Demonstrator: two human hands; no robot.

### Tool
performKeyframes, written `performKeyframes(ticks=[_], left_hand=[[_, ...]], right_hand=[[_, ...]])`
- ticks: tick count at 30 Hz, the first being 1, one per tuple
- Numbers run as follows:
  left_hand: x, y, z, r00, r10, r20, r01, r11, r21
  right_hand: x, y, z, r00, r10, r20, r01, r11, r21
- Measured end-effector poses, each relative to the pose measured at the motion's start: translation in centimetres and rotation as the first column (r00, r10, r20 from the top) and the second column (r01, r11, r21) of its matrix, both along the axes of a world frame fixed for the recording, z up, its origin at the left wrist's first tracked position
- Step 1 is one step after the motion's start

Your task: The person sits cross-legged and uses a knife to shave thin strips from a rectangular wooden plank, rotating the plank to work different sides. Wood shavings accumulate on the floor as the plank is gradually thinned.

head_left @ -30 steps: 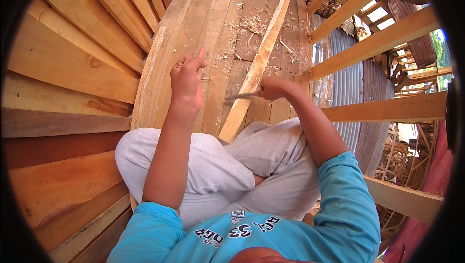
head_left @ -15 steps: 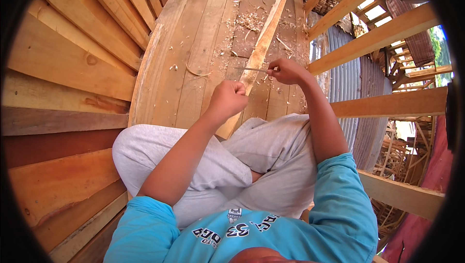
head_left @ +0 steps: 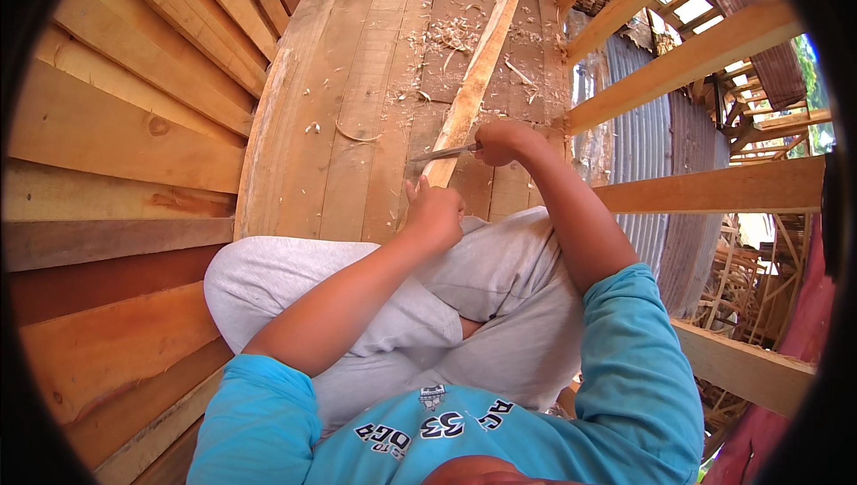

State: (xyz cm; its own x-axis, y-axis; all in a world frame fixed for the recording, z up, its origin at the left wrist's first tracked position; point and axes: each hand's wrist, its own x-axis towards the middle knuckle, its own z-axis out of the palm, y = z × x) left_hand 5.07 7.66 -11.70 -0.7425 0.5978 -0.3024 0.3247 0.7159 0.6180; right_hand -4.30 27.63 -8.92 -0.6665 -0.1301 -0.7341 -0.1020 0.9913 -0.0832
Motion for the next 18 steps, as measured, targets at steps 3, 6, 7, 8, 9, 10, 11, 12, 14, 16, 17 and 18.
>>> performKeyframes(ticks=[3,6,7,8,9,10,11,12,14,16,17,18], left_hand=[[-0.7,0.2,2.3,0.999,-0.045,-0.013,0.045,0.999,-0.015],[0.0,0.2,2.3,0.994,-0.035,-0.099,0.025,0.995,-0.099],[0.3,0.1,2.1,0.995,-0.037,-0.094,0.027,0.994,-0.106],[0.7,-0.1,1.8,0.995,-0.039,-0.089,0.028,0.993,-0.114],[0.7,0.0,2.2,0.995,-0.047,-0.085,0.036,0.992,-0.119],[0.6,0.1,2.5,0.996,-0.067,-0.057,0.059,0.989,-0.137],[0.4,0.2,2.9,0.996,-0.087,-0.028,0.082,0.985,-0.154],[0.2,0.2,3.4,0.995,-0.102,0.003,0.101,0.98,-0.172],[0.0,0.2,4.2,0.997,-0.068,-0.033,0.062,0.985,-0.159],[-0.3,0.2,4.7,0.995,-0.059,-0.084,0.044,0.985,-0.164],[-0.6,0.2,5.0,0.991,-0.067,-0.116,0.046,0.983,-0.179],[-0.8,0.3,5.0,0.986,-0.08,-0.147,0.051,0.98,-0.192]], right_hand=[[0.9,-0.2,-1.3,0.999,-0.025,-0.035,0.023,0.997,-0.068],[0.6,0.2,-1.0,0.999,-0.043,-0.002,0.043,0.996,-0.08],[0.0,0.3,-0.3,1.0,-0.014,0.009,0.014,0.997,-0.072],[-0.3,0.1,0.3,1.0,0.016,0.021,-0.015,0.998,-0.064],[-0.4,0.5,0.1,0.999,0.013,0.033,-0.011,0.998,-0.059],[-0.3,0.7,-0.2,0.999,0.011,0.045,-0.009,0.998,-0.054],[-0.3,1.0,-0.5,0.998,0.009,0.057,-0.006,0.999,-0.049],[-0.3,0.9,-0.5,0.998,-0.018,0.068,0.021,0.999,-0.048],[-0.3,0.8,-0.5,0.993,-0.071,0.09,0.075,0.996,-0.044],[-0.3,0.6,-0.4,0.993,-0.063,0.099,0.069,0.996,-0.058],[-0.4,0.5,-0.3,0.993,-0.059,0.104,0.066,0.996,-0.065],[-0.3,0.7,-0.6,0.994,-0.058,0.098,0.065,0.996,-0.068]])
